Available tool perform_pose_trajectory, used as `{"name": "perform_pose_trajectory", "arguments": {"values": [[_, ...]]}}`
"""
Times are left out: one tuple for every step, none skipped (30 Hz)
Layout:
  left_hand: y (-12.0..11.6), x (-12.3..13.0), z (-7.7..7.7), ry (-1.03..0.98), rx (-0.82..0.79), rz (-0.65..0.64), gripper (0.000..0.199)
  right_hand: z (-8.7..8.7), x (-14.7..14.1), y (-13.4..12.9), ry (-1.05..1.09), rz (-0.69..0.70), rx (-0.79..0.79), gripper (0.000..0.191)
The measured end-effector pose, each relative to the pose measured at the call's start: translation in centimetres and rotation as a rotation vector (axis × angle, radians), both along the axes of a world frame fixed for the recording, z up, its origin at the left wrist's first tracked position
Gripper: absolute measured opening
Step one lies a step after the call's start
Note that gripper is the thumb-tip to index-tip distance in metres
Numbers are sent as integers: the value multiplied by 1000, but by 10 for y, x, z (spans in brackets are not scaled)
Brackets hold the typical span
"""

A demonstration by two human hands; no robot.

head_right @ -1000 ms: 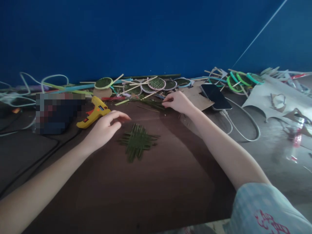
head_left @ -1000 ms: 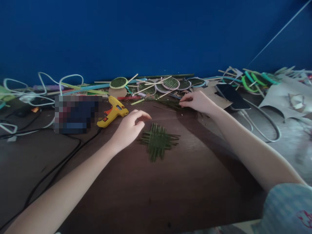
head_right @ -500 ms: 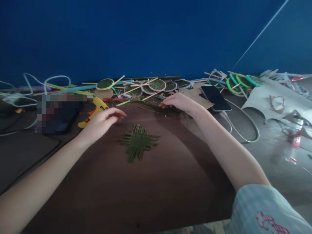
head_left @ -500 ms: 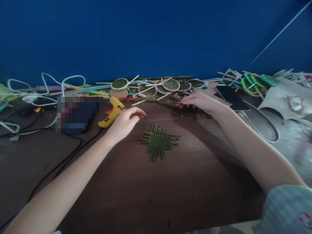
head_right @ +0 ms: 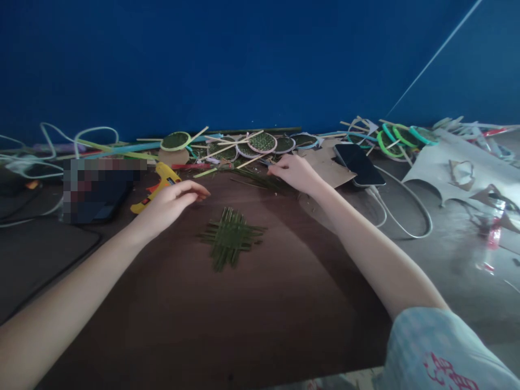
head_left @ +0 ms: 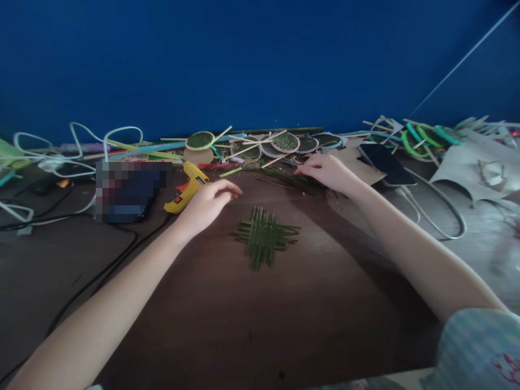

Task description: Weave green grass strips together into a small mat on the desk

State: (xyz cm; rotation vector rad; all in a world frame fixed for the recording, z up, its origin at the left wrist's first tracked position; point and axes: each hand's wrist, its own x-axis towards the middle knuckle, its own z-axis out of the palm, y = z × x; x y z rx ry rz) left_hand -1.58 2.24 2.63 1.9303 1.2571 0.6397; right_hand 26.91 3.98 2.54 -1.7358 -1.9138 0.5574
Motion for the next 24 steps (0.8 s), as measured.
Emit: {"name": "perform_pose_trajectory", "arguments": {"values": [[0, 0, 0, 7, 2, 1, 23, -2, 0, 1, -42, 5, 41, 24], [0, 0, 1, 14, 4, 3, 23, -5, 0, 2, -74, 13, 69, 22], [-1, 0, 1, 21, 6, 4, 23, -8, -1, 3, -94, 26, 80, 21], [-2, 1, 2, 29, 5, 4, 23, -11, -1, 4, -106, 45, 81, 20], [-2, 1, 3, 36, 5, 6, 23, -14, -1, 5, -113, 61, 77, 20], [-3, 1, 3, 41, 6, 6, 23, -17, -2, 6, -118, 75, 70, 19], [-3, 2, 4, 43, 7, 7, 23, -19, -2, 6, -122, 81, 67, 16], [-3, 2, 4, 43, 8, 6, 23, -21, -3, 6, -123, 79, 64, 13], [-3, 2, 4, 43, 9, 7, 23, -21, -3, 6, -120, 69, 61, 11], [-3, 2, 5, 42, 10, 7, 23, -21, -4, 6, -112, 49, 59, 10], [-3, 2, 4, 42, 11, 9, 23, -20, -4, 5, -99, 23, 55, 10], [-2, 1, 4, 42, 13, 10, 23, -19, -4, 5, -77, -7, 51, 10], [-2, 1, 4, 43, 14, 11, 23, -18, -4, 4, -47, -37, 47, 10], [-1, 0, 3, 41, 15, 11, 23, -16, -4, 4, -10, -57, 41, 10], [-1, 0, 2, 38, 17, 12, 23, -16, -3, 4, 33, -70, 40, 11], [0, -1, 2, 34, 20, 11, 23, -15, -1, 4, 79, -77, 44, 11], [0, -1, 1, 29, 22, 10, 24, -15, 0, 5, 124, -76, 55, 12], [1, -1, 1, 26, 25, 10, 24, -14, 2, 5, 164, -70, 72, 13], [1, -1, 1, 25, 26, 11, 24, -14, 3, 5, 196, -63, 87, 16], [1, -1, 1, 25, 27, 13, 23, -13, 4, 5, 221, -61, 98, 17], [1, -1, 1, 25, 25, 15, 23, -12, 5, 5, 240, -61, 97, 18], [1, -1, 2, 24, 24, 17, 23, -10, 6, 5, 255, -66, 82, 18], [1, -1, 2, 22, 24, 19, 23, -9, 5, 4, 267, -78, 60, 17], [1, -1, 2, 20, 22, 19, 23, -6, 5, 3, 276, -95, 35, 15]]}}
